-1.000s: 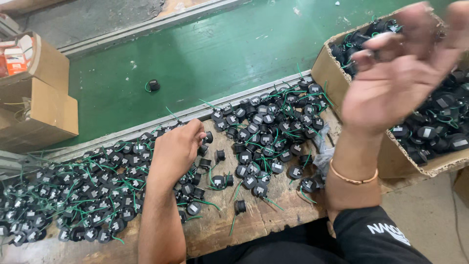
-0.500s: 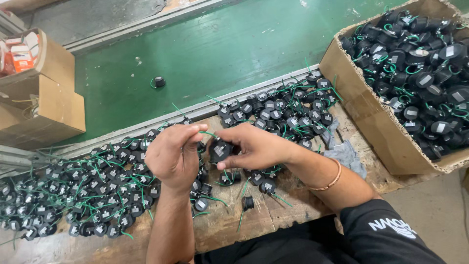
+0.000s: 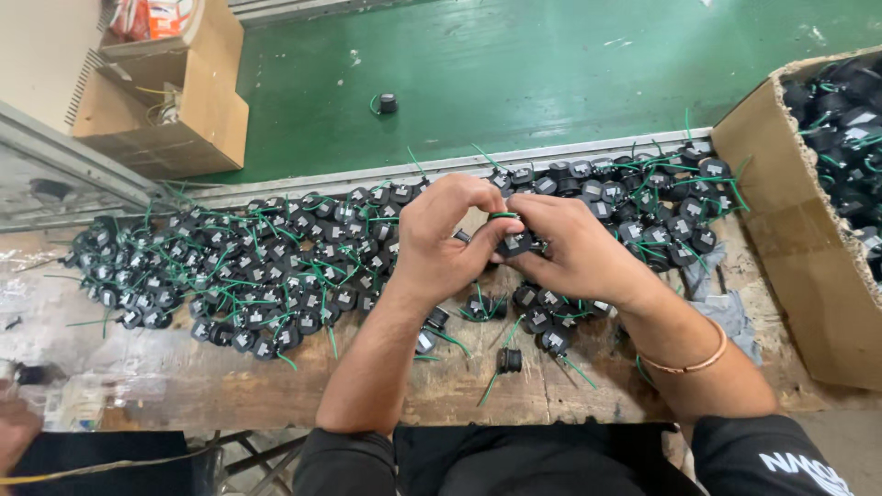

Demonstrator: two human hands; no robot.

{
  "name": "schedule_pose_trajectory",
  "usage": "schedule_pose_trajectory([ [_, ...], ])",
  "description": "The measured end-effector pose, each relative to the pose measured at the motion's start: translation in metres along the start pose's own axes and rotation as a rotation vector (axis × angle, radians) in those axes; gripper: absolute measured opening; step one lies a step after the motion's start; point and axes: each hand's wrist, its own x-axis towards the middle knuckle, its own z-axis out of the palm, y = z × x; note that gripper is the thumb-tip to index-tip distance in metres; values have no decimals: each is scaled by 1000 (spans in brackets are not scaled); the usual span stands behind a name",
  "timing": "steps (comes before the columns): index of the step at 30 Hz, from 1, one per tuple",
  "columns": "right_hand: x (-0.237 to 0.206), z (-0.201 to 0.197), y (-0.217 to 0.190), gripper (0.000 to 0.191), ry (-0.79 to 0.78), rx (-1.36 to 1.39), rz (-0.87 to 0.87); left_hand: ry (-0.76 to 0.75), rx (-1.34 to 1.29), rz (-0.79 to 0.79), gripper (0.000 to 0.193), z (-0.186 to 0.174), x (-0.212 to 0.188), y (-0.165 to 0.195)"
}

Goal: The person assembles black electrical plug components at a workbench, bending and tucking the green wire into each plug body and pressing the parts together. Finished plugs are placed into a cardboard box at the side, and the person repeats this with components picked one at a time from the bench.

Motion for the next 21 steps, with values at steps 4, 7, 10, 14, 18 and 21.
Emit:
schedule_pose_trajectory([
  [4,-3,-14,-12,42,57,-93,-53,-23,-45,59,32,-5,-1,5],
  [7,-1,-25,-25,34,150,-79,-69,-79,28,37,30,-21,0,0],
  [10,0,-40,-35,43,238,-13,-18,-192,324,-102,27,-40,-1,-20],
  [14,3,-48,-35,41,320,-6,4,-489,641,-403,31,-37,-6,-75],
  [18,7,-46,-21,37,257,-98,-9,-773,772,-579,25,-21,-14,-121],
  [21,9,-43,-10,39,153,-109,76,-653,721,-480,16,-19,-22,-133],
])
